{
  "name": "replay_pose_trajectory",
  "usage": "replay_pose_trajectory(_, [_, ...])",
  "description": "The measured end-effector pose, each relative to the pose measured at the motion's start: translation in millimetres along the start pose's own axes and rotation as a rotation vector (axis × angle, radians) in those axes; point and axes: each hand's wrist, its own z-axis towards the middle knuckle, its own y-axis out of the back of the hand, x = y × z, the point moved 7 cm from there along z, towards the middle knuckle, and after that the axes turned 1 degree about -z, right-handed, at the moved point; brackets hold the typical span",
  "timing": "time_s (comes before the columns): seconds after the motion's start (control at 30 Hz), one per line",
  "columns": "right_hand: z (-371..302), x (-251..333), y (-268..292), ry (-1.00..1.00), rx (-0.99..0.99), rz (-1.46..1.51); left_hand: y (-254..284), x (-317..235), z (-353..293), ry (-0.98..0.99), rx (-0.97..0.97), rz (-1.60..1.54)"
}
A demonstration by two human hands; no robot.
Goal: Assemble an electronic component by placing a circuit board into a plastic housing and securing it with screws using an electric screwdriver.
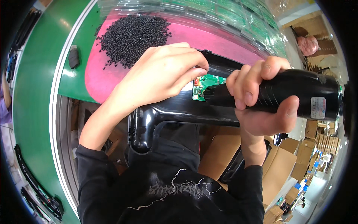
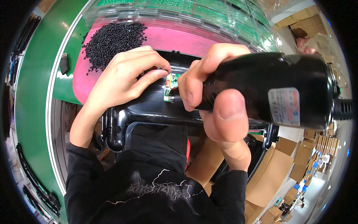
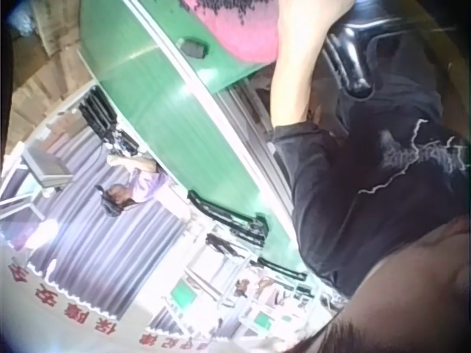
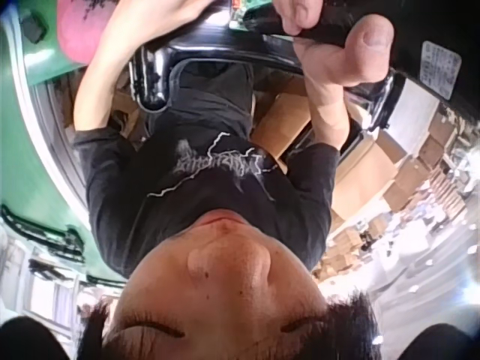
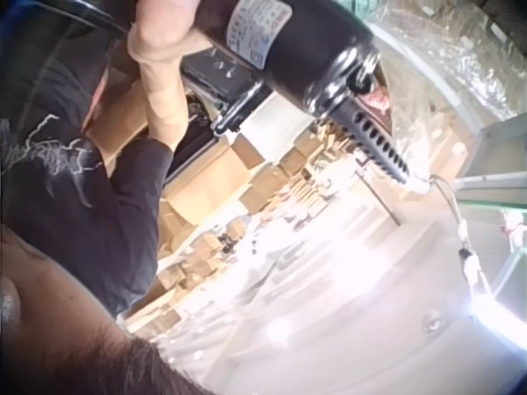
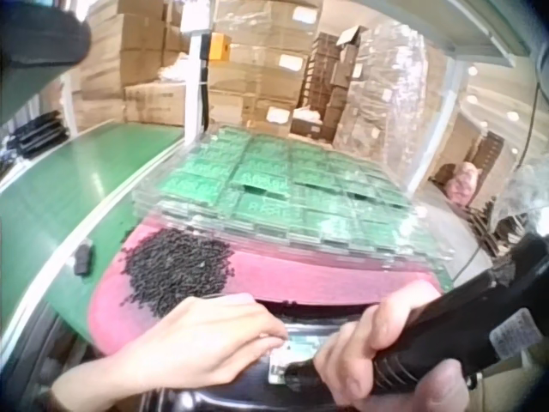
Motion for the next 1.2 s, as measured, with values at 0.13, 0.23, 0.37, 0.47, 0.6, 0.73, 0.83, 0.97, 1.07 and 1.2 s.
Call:
replay_pose_trajectory(0.13, [1,2,-8,-0.051,0.051,-0.075,-1,4,-2,0.025,-0.007,-0.017])
replay_pose_trajectory(0.23, [1,1,-9,-0.039,0.045,-0.069,-2,1,0,-0.009,-0.005,0.032])
replay_pose_trajectory(0.37, [3,-2,-14,0.005,0.164,-0.031,-5,3,-1,0.001,0.026,-0.008])
replay_pose_trajectory(0.47, [1,-6,-20,-0.074,0.076,-0.125,-6,5,-3,-0.023,0.034,-0.023])
replay_pose_trajectory(0.6, [-1,-5,-16,-0.117,0.087,-0.25,-8,2,-3,-0.045,0.061,-0.002])
replay_pose_trajectory(0.73, [-1,-2,-12,-0.1,0.093,-0.234,-11,-1,-3,-0.045,0.144,-0.01])
replay_pose_trajectory(0.83, [2,5,-7,-0.024,-0.002,-0.104,-19,-1,-6,-0.089,0.223,0.004])
replay_pose_trajectory(0.97, [6,36,-9,0.217,0.315,0.208,-17,-2,-4,-0.107,0.197,-0.156])
replay_pose_trajectory(1.07, [7,44,-1,0.223,0.317,0.211,-17,-5,2,-0.071,0.218,-0.204])
replay_pose_trajectory(1.2, [6,48,6,0.233,0.292,0.249,-18,-5,2,-0.079,0.222,-0.256])
